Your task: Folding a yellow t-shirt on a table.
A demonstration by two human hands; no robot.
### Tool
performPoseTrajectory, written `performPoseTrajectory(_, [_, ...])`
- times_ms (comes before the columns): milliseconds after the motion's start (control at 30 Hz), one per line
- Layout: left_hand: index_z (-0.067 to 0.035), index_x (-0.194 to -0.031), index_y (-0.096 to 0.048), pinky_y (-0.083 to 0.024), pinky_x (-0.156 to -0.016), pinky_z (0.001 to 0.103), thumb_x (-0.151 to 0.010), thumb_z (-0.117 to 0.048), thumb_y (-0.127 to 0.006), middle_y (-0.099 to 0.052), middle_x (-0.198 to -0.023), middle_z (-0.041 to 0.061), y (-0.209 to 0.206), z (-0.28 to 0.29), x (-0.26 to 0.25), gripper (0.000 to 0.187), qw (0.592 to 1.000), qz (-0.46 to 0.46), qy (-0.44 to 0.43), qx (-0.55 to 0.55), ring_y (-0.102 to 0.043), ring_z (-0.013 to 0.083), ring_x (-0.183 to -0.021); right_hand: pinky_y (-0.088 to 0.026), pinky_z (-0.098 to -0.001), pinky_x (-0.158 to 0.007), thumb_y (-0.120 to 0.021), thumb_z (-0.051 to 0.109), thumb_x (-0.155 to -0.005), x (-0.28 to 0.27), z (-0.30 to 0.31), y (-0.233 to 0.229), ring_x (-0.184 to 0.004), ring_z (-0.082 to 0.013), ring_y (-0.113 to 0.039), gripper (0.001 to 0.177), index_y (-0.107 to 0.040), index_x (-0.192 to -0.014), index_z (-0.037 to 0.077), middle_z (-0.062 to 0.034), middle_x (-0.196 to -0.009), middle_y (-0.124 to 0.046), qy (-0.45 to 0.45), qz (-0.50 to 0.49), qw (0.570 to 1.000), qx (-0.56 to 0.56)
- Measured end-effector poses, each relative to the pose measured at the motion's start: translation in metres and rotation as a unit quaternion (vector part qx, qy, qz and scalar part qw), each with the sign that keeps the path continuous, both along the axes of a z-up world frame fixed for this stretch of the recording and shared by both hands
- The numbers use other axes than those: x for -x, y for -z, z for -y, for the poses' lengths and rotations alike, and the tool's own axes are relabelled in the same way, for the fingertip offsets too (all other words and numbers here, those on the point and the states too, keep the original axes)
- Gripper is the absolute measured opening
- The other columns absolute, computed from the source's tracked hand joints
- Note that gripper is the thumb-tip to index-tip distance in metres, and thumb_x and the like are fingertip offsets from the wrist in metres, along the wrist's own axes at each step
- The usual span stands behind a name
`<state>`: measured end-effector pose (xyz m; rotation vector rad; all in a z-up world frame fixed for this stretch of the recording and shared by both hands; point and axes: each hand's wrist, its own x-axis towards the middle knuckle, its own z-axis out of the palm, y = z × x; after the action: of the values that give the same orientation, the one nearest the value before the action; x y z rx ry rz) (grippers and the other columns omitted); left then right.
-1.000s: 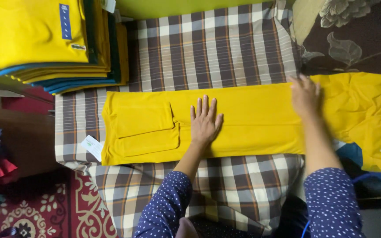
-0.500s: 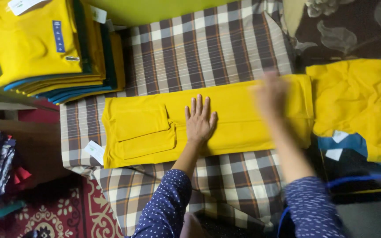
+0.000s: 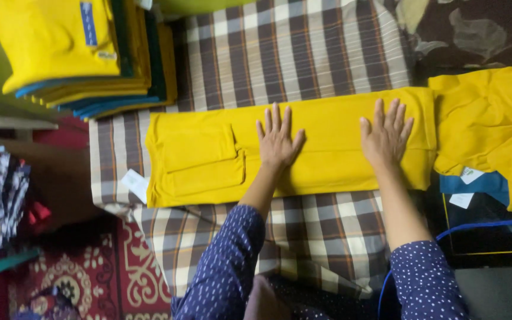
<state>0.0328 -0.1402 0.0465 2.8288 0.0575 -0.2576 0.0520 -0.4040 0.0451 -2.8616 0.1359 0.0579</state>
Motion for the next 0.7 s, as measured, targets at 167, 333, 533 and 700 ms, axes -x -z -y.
performPoseTrajectory(167, [-0.025, -0.166, -0.022, -0.011, -0.129, 0.056, -0.104, -0.061, -0.031, -0.014, -0.173, 0.013, -0.012, 0.010, 0.014, 0.072, 0.999, 0.039, -0.001, -0.032, -0.012, 0.0332, -0.161, -0.007, -0.0645, -0.122, -0.040, 0.046, -0.113, 0.002, 0.001, 0.012, -0.157, -0.0410, -0.018, 0.064, -0.034, -0.166, 0.011, -0.0296, -0.168, -0.026, -0.023, 0.069, 0.997, 0.016])
performPoseTrajectory(333, [-0.016, -0.163, -0.020, -0.004, -0.127, 0.051, -0.104, -0.054, -0.023, -0.008, -0.171, 0.015, -0.010, -0.006, 0.042, 0.070, 0.997, 0.013, 0.071, 0.036, -0.005, 0.0340, -0.159, -0.002, -0.0599, -0.119, -0.029, 0.051, -0.110, 0.002, -0.007, -0.011, -0.155, -0.0431, -0.014, 0.070, -0.034, -0.166, 0.008, -0.0292, -0.168, -0.020, -0.022, 0.042, 0.999, -0.014])
performPoseTrajectory(533, [-0.012, -0.160, -0.029, 0.002, -0.128, 0.051, -0.104, -0.042, -0.035, -0.019, -0.170, 0.016, -0.011, -0.108, 0.062, 0.064, 0.950, 0.155, -0.180, 0.204, -0.010, 0.0326, -0.160, -0.001, -0.0611, -0.118, -0.032, 0.048, -0.111, 0.003, -0.004, -0.007, -0.154, -0.0456, -0.015, 0.069, -0.036, -0.165, 0.006, -0.0312, -0.168, -0.021, -0.026, 0.052, 0.998, -0.014])
performPoseTrajectory(700, [-0.017, -0.164, -0.027, -0.010, -0.124, 0.057, -0.105, -0.060, -0.027, -0.017, -0.170, 0.015, 0.034, -0.199, 0.066, 0.072, 0.958, 0.126, -0.251, -0.065, -0.013, 0.0386, -0.157, -0.003, -0.0643, -0.116, -0.037, 0.044, -0.111, 0.003, -0.002, 0.001, -0.152, -0.0495, -0.019, 0.067, -0.041, -0.164, 0.003, -0.0355, -0.165, -0.025, -0.040, 0.082, 0.996, -0.009])
